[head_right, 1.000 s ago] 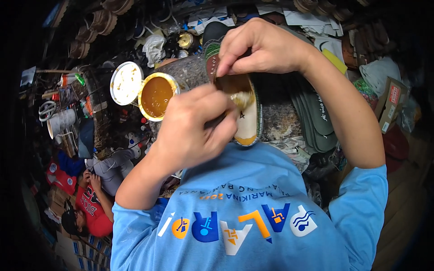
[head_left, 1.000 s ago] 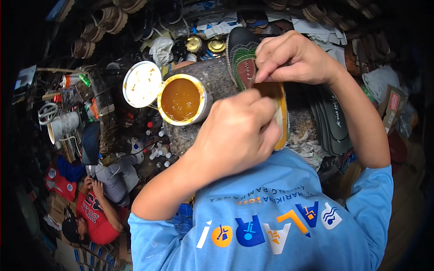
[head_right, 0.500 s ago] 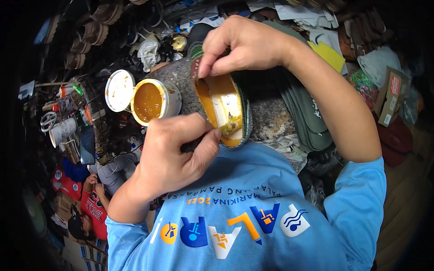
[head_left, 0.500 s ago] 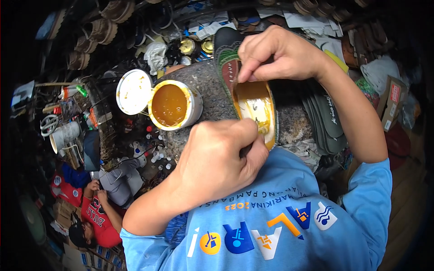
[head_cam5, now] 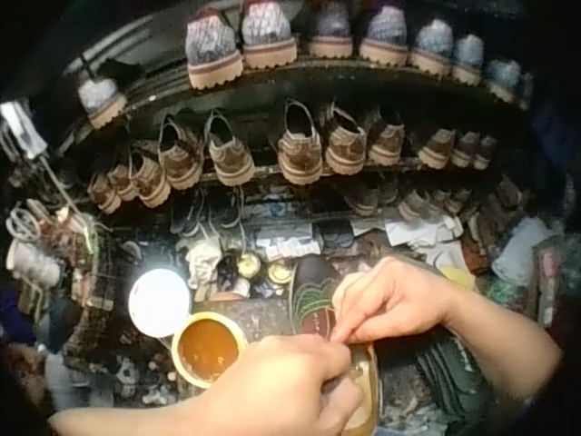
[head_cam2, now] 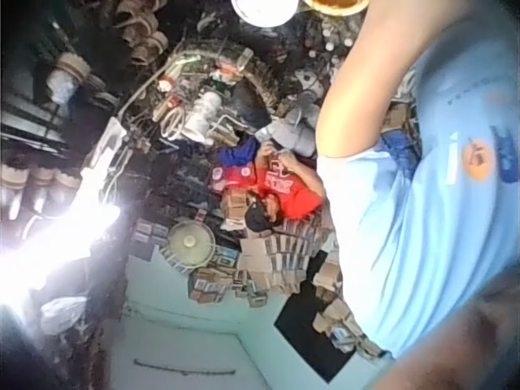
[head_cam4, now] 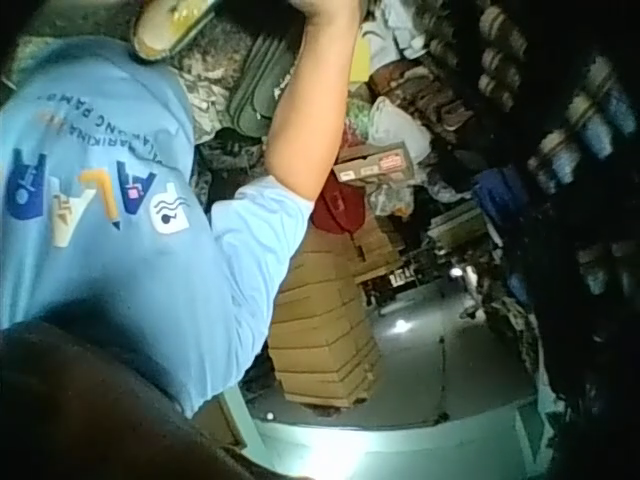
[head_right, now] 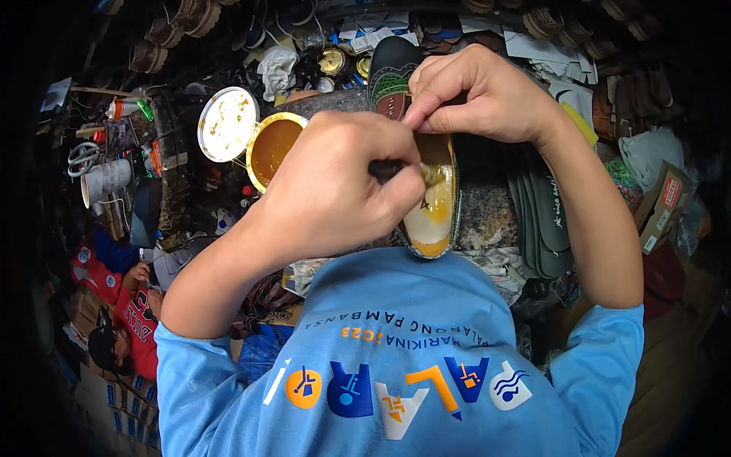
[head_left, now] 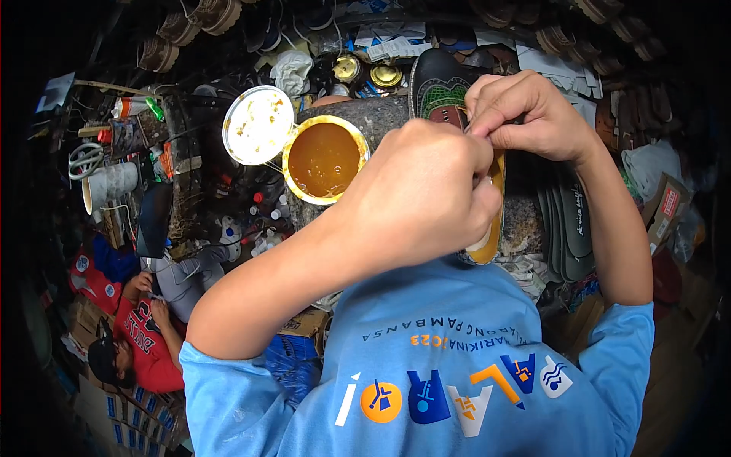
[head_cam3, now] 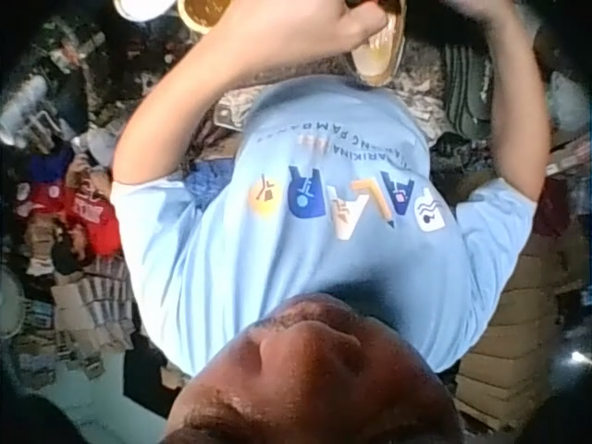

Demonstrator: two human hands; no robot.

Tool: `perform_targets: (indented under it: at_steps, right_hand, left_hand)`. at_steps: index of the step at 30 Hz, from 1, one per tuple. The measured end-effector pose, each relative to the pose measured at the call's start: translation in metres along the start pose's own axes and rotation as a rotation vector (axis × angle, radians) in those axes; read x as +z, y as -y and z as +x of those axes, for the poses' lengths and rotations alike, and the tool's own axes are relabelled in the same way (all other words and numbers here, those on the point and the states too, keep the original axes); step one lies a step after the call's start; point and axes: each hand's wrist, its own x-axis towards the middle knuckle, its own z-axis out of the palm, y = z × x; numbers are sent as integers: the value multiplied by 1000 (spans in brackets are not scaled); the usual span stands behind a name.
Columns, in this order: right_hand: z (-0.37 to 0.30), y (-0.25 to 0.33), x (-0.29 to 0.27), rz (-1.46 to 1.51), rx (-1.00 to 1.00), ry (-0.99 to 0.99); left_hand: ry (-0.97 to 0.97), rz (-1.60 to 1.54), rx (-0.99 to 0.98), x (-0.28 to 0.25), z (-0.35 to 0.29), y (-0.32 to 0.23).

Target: Apply adhesive to the interior of shoe uppers and insoles using a brush.

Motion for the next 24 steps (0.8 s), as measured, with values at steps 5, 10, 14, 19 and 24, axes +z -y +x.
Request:
perform_targets:
  at_steps: [5,10,14,19,24]
  right_hand:
    - [2,-1,2,-6,-4,5]
    - [3,-4,0,-5,-6,-2]
    - [4,-3,1,14,-13,5]
    - [2,-7,0,13,-42,-24]
    - [5,-13,6,17,-69,-38]
  left_hand:
    - [102,-167,26,5,-12,-4]
    - [20,-164,55,4,-7,3]
    - [38,-115,175,-5,-12,3]
    - [295,-182,52,-14,-7,0]
    - [310,-167,85,-20,7,0]
